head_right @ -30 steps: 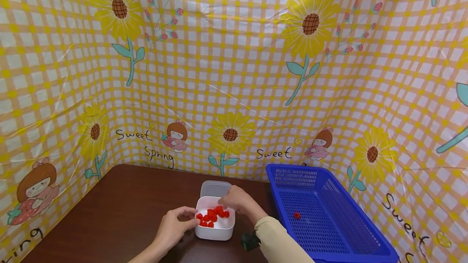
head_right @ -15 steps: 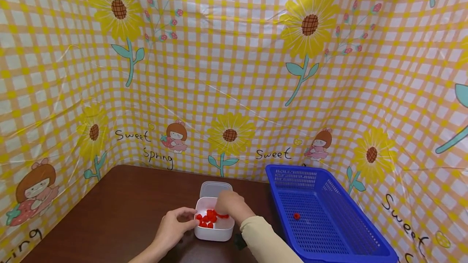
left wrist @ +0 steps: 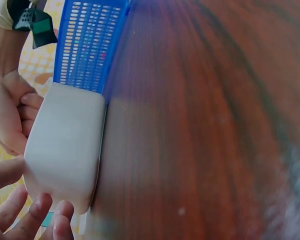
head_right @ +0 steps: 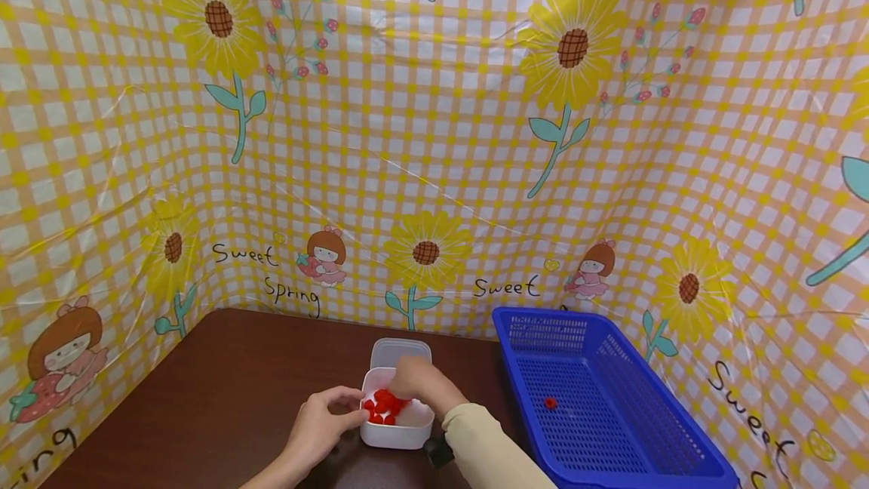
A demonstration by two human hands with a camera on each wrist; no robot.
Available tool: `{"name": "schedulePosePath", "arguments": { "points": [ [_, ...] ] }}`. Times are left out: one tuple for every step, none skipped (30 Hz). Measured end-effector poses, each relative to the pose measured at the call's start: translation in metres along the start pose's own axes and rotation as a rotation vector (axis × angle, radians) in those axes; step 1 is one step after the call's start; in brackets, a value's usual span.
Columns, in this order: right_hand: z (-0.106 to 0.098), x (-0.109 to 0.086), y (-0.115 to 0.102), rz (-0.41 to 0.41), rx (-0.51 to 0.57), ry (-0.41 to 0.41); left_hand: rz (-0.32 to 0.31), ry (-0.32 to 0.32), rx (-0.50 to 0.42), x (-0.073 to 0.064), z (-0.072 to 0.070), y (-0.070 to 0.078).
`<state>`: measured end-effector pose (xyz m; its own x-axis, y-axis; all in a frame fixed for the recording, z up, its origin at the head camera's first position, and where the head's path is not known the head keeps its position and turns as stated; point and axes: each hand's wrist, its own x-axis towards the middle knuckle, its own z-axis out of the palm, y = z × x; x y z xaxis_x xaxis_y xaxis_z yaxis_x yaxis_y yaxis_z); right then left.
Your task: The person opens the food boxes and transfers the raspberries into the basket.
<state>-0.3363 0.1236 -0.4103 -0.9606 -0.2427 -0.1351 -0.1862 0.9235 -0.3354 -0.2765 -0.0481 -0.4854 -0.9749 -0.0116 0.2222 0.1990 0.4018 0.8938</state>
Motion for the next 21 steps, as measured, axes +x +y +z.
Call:
{"name": "schedulePosePath", "arguments": {
  "points": [
    [0.0,0.0,0.0,-0.006,0.022,0.005,0.0,-0.002,0.0,0.0,0.0,0.0],
    [0.001,-0.001,0.0,-0.01,0.036,0.009,0.0,-0.004,0.001,0.0,0.0,0.0],
    [0.003,-0.001,0.0,-0.01,0.05,0.012,0.0,-0.007,-0.001,0.0,0.0,0.0],
    [0.004,-0.002,0.0,-0.011,0.059,0.019,-0.002,-0.009,-0.002,0.0,0.0,0.0],
    [0.006,-0.002,0.0,-0.018,0.06,0.025,-0.003,-0.011,-0.003,0.0,0.0,0.0],
    [0.007,-0.002,0.0,-0.025,0.056,0.03,-0.004,-0.012,-0.003,0.0,0.0,-0.001],
    [0.009,-0.002,0.001,-0.029,0.062,0.032,-0.004,-0.013,-0.003,0.0,0.0,-0.001],
    [0.01,-0.003,0.001,-0.032,0.076,0.031,-0.006,-0.014,-0.005,-0.001,0.0,-0.001],
    [0.011,-0.004,0.002,-0.037,0.092,0.03,-0.006,-0.015,-0.006,-0.001,0.0,-0.001],
    [0.012,-0.004,0.002,-0.042,0.105,0.028,-0.006,-0.015,-0.005,-0.001,0.0,-0.001],
    [0.013,-0.004,0.003,-0.048,0.118,0.024,-0.006,-0.015,-0.004,-0.001,0.0,-0.001],
    [0.014,-0.005,0.003,-0.05,0.136,0.019,-0.005,-0.015,-0.004,-0.001,0.0,-0.001],
    [0.014,-0.005,0.004,-0.047,0.155,0.012,-0.006,-0.015,-0.005,-0.001,0.0,0.0],
    [0.015,-0.005,0.005,-0.045,0.173,0.009,-0.006,-0.013,-0.005,-0.001,0.0,0.0],
    [0.015,-0.005,0.005,-0.046,0.19,0.009,-0.005,-0.011,-0.004,-0.001,0.0,0.0],
    [0.016,-0.005,0.006,-0.047,0.207,0.013,-0.005,-0.009,-0.004,-0.001,0.0,0.0],
    [0.016,-0.005,0.006,-0.045,0.229,0.015,-0.004,-0.006,-0.003,0.0,-0.001,0.0],
    [0.017,-0.004,0.007,-0.048,0.25,0.022,-0.003,-0.004,-0.001,0.0,-0.001,0.0],
    [0.019,-0.004,0.007,-0.054,0.271,0.026,-0.002,-0.002,0.001,0.0,-0.001,0.0],
    [0.02,-0.003,0.008,-0.062,0.293,0.033,0.0,0.0,0.003,0.0,-0.001,0.0],
    [0.023,-0.002,0.008,-0.069,0.309,0.041,0.001,0.001,0.003,0.0,-0.001,0.0]
  ]
}}
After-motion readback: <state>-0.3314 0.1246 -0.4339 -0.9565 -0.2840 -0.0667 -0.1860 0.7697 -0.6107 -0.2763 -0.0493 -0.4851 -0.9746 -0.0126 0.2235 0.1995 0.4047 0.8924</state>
